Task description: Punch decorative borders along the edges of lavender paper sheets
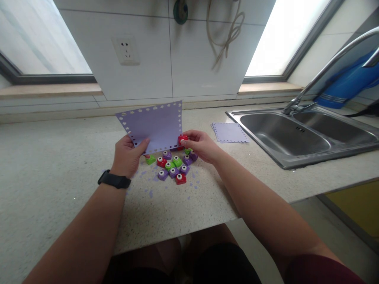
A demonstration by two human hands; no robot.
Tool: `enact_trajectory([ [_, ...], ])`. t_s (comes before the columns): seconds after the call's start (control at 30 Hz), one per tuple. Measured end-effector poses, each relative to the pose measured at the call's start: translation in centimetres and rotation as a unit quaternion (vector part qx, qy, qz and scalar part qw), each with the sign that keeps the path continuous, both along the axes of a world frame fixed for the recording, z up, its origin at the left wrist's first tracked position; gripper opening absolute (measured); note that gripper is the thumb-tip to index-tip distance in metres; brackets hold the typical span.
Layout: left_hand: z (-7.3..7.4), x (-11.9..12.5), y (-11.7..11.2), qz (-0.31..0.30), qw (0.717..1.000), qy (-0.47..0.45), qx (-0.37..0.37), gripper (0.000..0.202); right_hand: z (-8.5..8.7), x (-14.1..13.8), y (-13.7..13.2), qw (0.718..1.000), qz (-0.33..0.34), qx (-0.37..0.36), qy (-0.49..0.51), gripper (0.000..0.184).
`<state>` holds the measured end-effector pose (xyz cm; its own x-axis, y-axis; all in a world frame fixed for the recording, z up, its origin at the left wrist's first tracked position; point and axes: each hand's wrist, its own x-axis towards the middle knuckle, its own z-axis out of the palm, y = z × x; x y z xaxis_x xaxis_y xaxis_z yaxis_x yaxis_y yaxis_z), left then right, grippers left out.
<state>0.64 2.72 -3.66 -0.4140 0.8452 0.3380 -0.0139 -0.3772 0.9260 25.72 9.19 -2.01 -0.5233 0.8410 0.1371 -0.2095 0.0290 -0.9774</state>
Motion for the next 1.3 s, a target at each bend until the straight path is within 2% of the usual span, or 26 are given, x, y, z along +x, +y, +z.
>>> enact_trajectory([
  [0.83,-0.12,0.23,0.02,-0.015,1.0,-0.003,0.008,0.039,-0.15,-0.08,0.21,1.0,-0.012,-0.013,0.014,0.038],
  [1.3,-0.38,-0.02,0.14,-0.012,1.0,0.004,-0.005,0.04,-0.38,0.15,0.38,1.0,-0.006,0.003,0.006,0.036],
])
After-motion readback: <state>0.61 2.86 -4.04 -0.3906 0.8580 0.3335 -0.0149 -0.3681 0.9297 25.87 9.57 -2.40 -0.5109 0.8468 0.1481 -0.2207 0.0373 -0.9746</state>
